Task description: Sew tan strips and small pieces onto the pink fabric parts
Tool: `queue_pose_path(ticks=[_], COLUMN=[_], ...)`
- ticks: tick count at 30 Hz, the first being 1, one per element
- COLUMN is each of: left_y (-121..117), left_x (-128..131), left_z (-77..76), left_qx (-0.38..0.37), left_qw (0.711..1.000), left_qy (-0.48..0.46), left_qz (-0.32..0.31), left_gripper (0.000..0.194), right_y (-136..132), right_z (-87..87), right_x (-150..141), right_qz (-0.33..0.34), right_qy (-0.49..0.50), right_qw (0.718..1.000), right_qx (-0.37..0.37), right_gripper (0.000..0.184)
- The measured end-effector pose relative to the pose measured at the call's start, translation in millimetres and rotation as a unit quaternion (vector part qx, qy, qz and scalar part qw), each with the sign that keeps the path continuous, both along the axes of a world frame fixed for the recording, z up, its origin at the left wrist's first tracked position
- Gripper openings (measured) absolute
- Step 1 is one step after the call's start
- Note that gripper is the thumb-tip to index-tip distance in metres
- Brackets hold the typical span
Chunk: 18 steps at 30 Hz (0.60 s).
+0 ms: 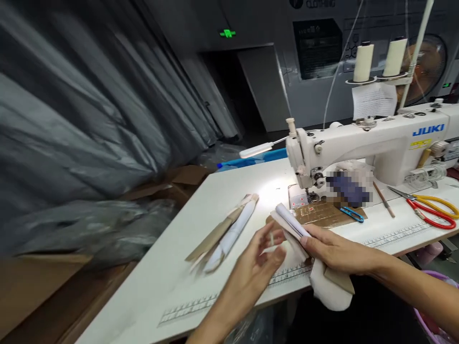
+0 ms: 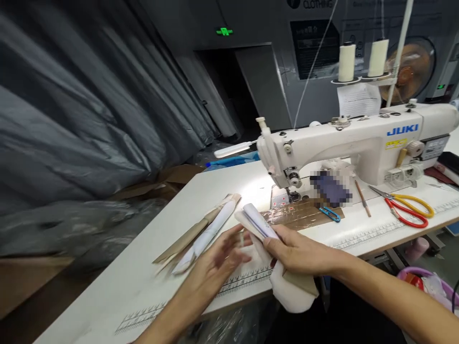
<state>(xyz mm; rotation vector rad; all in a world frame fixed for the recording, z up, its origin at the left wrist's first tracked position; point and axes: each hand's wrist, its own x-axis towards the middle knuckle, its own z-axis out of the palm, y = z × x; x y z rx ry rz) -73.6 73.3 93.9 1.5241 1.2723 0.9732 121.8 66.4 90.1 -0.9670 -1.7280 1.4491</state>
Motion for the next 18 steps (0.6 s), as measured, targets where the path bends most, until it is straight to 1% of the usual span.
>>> queue_pose_path(ticks=[2,3,4,6,8,11,13,15,16,17,18], left_y=[9,13,17,23,27,29,30,31,32,32,33], left_x=[9,10,8,2,-6,-15,-19,-22,-24,-25,-26], left_z=[1.1,0.6,-0.9,-6.4,-13.1,-19.3,-19.2,-17.0,-16.1,-15.6,-15.9], left_qx=[-0.009,-0.015,-0.021,-0.029,-0.035,-0.051,-0.062,-0.078,-0.089,-0.103,-0.115], left_qw=[0.999,0.999,0.998,0.997,0.995,0.989,0.985,0.981,0.979,0.977,0.974], left_qy=[-0.028,-0.038,-0.047,-0.067,-0.090,-0.133,-0.158,-0.175,-0.182,-0.189,-0.194], left_qz=[-0.029,-0.037,-0.040,-0.036,-0.038,-0.044,-0.035,-0.024,-0.020,-0.015,-0.006], left_gripper=[0.080,0.079,0.079,0.074,0.066,0.060,0.059,0.059,0.059,0.058,0.058], right_y=[1,2,3,8,16,31,42,53,58,63,68], right_z=[-2.9,-4.6,-6.3,-8.8,-9.6,-9.0,-9.0,-9.4,-9.2,-8.3,-6.4], right_x=[-8,-10,-12,-12,-10,-8,-8,-9,-11,-12,-15], right_qz=[0.018,0.027,0.036,0.054,0.067,0.067,0.063,0.065,0.067,0.062,0.054], right_qy=[-0.015,-0.010,0.002,0.032,0.049,0.044,0.038,0.019,-0.009,-0.048,-0.098], right_qw=[0.998,0.997,0.996,0.998,0.995,0.978,0.967,0.963,0.965,0.970,0.975], right_qx=[0.063,0.078,0.076,0.031,-0.058,-0.192,-0.244,-0.260,-0.253,-0.230,-0.190], right_gripper=[0.044,0.046,0.048,0.050,0.048,0.038,0.032,0.028,0.028,0.027,0.026])
